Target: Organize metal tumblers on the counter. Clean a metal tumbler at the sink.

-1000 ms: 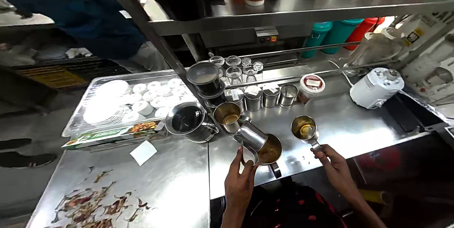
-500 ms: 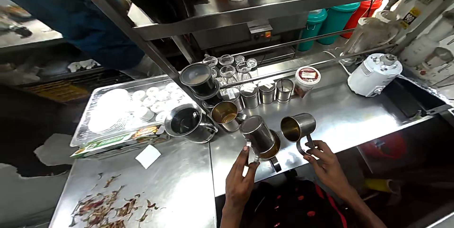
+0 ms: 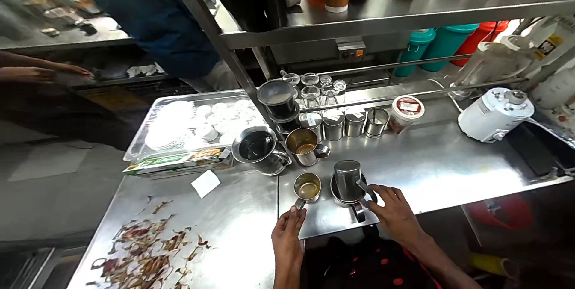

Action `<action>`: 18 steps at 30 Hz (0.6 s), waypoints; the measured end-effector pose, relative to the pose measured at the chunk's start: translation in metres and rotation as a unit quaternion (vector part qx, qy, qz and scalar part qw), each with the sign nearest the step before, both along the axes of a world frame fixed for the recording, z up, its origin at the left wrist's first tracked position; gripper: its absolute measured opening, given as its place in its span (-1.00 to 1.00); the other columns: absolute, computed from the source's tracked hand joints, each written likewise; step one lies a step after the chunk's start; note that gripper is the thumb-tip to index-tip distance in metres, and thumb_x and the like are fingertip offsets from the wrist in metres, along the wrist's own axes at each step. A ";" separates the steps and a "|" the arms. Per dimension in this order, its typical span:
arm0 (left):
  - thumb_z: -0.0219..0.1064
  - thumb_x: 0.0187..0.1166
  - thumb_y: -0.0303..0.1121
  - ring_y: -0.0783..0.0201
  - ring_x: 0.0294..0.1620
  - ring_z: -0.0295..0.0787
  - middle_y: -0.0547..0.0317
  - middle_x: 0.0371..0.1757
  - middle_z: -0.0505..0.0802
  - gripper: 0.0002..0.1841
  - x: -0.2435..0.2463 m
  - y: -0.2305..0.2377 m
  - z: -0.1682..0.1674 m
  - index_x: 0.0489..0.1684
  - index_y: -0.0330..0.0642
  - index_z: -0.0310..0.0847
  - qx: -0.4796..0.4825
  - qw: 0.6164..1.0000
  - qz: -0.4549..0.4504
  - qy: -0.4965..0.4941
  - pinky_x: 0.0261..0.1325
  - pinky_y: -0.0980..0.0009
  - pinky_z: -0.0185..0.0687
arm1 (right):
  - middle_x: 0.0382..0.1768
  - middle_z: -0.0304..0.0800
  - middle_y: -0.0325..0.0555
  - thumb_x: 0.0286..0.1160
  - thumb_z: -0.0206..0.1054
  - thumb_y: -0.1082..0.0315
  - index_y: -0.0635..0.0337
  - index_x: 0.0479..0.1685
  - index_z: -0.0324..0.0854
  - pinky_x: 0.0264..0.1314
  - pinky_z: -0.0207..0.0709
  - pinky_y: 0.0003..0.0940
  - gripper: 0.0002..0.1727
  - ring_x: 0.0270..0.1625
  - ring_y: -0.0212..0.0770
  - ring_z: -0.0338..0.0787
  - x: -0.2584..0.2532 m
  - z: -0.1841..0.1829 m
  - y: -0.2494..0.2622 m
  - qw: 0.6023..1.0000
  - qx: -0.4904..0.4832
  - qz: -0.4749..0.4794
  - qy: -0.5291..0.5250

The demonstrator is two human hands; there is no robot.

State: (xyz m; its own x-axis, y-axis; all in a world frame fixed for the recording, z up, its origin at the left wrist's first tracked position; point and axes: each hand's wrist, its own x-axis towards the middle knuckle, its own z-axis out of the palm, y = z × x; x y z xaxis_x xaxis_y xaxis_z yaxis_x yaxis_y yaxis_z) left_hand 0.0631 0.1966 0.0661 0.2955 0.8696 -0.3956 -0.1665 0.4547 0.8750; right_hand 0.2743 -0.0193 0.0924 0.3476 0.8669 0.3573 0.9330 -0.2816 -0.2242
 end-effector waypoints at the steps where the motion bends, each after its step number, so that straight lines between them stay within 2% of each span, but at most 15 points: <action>1: 0.29 0.69 -0.48 -0.01 -0.03 0.91 -0.21 -0.04 0.87 -0.79 -0.005 -0.001 -0.002 0.03 -0.53 0.63 -0.002 1.000 -0.004 -0.001 0.20 0.13 0.84 | 0.56 0.58 -0.12 0.63 0.31 0.22 -0.38 0.22 0.76 0.46 0.53 0.08 -0.70 0.51 -0.01 0.62 -0.002 0.000 -0.002 1.000 0.025 -0.002 0.013; 3: 0.28 0.67 -0.53 -0.02 0.02 0.89 -0.23 0.01 0.85 -0.79 -0.014 -0.004 -0.007 0.09 -0.53 0.60 -0.002 1.000 -0.011 -0.004 0.24 0.12 0.81 | 0.74 0.33 -0.08 0.65 0.29 0.02 -0.52 0.57 0.54 0.50 0.50 0.11 -0.51 0.61 0.04 0.50 -0.011 0.001 -0.012 0.995 0.064 -0.022 0.067; 4: 0.26 0.68 -0.54 -0.04 0.05 0.88 -0.25 0.04 0.84 -0.78 -0.016 -0.005 -0.010 0.13 -0.54 0.59 -0.004 1.000 -0.015 -0.007 0.26 0.11 0.80 | 0.78 0.26 -0.05 0.59 0.34 -0.09 -0.46 0.66 0.44 0.53 0.50 0.11 -0.40 0.65 0.04 0.47 -0.018 -0.002 -0.016 0.989 0.084 -0.040 0.113; 5: 0.25 0.69 -0.54 -0.06 0.06 0.88 -0.27 0.06 0.83 -0.77 -0.017 -0.005 -0.014 0.17 -0.54 0.57 -0.006 1.000 -0.020 -0.011 0.27 0.10 0.80 | 0.79 0.24 -0.02 0.48 0.43 -0.17 -0.30 0.72 0.37 0.53 0.55 0.07 -0.25 0.66 0.02 0.48 -0.026 -0.007 -0.019 0.978 0.100 -0.057 0.175; 7: 0.21 0.71 -0.52 -0.09 0.08 0.88 -0.31 0.08 0.83 -0.74 -0.014 -0.005 -0.025 0.22 -0.54 0.54 -0.013 0.999 -0.038 -0.021 0.26 0.07 0.80 | 0.72 0.33 0.03 0.25 0.61 -0.21 0.06 0.82 0.15 0.35 0.72 -0.11 0.12 0.49 -0.14 0.66 -0.039 -0.016 -0.018 0.938 0.098 -0.088 0.321; 8: 0.22 0.72 -0.50 -0.11 0.09 0.88 -0.32 0.09 0.83 -0.73 -0.012 -0.003 -0.030 0.23 -0.54 0.53 -0.017 0.998 -0.048 -0.025 0.25 0.06 0.81 | 0.67 0.41 0.00 0.20 0.65 -0.18 0.11 0.88 -0.01 0.23 0.78 -0.22 0.24 0.33 -0.25 0.76 -0.044 -0.018 -0.014 0.909 0.077 -0.102 0.396; 9: 0.22 0.73 -0.48 -0.11 0.10 0.87 -0.32 0.10 0.83 -0.72 -0.009 -0.002 -0.034 0.24 -0.53 0.54 -0.015 0.998 -0.060 -0.027 0.25 0.07 0.81 | 0.58 0.52 -0.03 0.22 0.66 -0.13 0.11 0.89 -0.08 0.07 0.84 -0.27 0.25 0.12 -0.29 0.86 -0.048 -0.020 -0.007 0.877 0.057 -0.113 0.463; 10: 0.22 0.73 -0.46 -0.09 0.10 0.87 -0.31 0.10 0.84 -0.72 -0.006 0.000 -0.038 0.23 -0.52 0.54 -0.005 0.997 -0.074 -0.025 0.24 0.08 0.81 | 0.45 0.62 -0.06 0.30 0.63 -0.09 0.12 0.84 0.00 -0.04 0.88 -0.28 0.14 -0.06 -0.29 0.90 -0.049 -0.023 0.000 0.848 0.042 -0.122 0.514; 11: 0.23 0.73 -0.45 -0.08 0.10 0.87 -0.29 0.09 0.85 -0.72 -0.003 0.002 -0.040 0.22 -0.51 0.56 0.010 0.996 -0.089 -0.017 0.24 0.09 0.81 | 0.31 0.74 -0.11 0.37 0.58 -0.08 0.12 0.68 0.21 -0.12 0.87 -0.29 -0.07 -0.19 -0.29 0.90 -0.049 -0.028 0.006 0.829 0.032 -0.137 0.542; 12: 0.24 0.73 -0.43 -0.06 0.09 0.87 -0.27 0.07 0.85 -0.73 -0.001 0.005 -0.041 0.19 -0.50 0.58 0.029 0.994 -0.106 -0.005 0.24 0.10 0.81 | 0.13 0.83 -0.13 0.42 0.55 -0.06 0.15 0.46 0.43 -0.19 0.86 -0.30 -0.28 -0.27 -0.27 0.90 -0.048 -0.033 0.011 0.818 0.042 -0.148 0.554; 14: 0.26 0.71 -0.41 0.00 0.06 0.86 -0.19 0.00 0.87 -0.76 0.002 0.015 -0.042 0.10 -0.45 0.65 0.072 0.987 -0.142 0.022 0.22 0.14 0.79 | -0.04 0.80 -0.07 0.49 0.51 0.08 0.23 0.00 0.71 -0.19 0.87 -0.28 -0.61 -0.25 -0.20 0.88 -0.047 -0.042 0.020 0.814 0.104 -0.142 0.553; 15: 0.27 0.71 -0.40 0.01 0.04 0.86 -0.16 -0.03 0.87 -0.77 0.002 0.019 -0.042 0.07 -0.43 0.67 0.090 0.983 -0.157 0.031 0.21 0.15 0.78 | -0.08 0.82 -0.06 0.51 0.50 0.15 0.22 -0.14 0.74 -0.16 0.90 -0.24 -0.71 -0.21 -0.16 0.90 -0.046 -0.045 0.024 0.811 0.141 -0.141 0.549; 16: 0.26 0.71 -0.39 0.03 0.02 0.86 -0.14 -0.05 0.87 -0.78 0.002 0.022 -0.041 0.04 -0.41 0.69 0.106 0.979 -0.171 0.040 0.20 0.17 0.78 | -0.11 0.84 -0.06 0.52 0.51 0.19 0.21 -0.19 0.75 -0.11 0.91 -0.20 -0.76 -0.18 -0.12 0.91 -0.043 -0.047 0.027 0.805 0.171 -0.145 0.549; 18: 0.25 0.72 -0.36 0.08 -0.01 0.84 -0.08 -0.09 0.87 -0.78 0.000 0.027 -0.041 0.02 -0.36 0.70 0.128 0.971 -0.193 0.055 0.16 0.21 0.77 | -0.14 0.84 -0.06 0.48 0.53 0.24 0.23 -0.20 0.76 -0.02 0.90 -0.14 -0.79 -0.13 -0.08 0.89 -0.031 -0.048 0.036 0.797 0.213 -0.154 0.544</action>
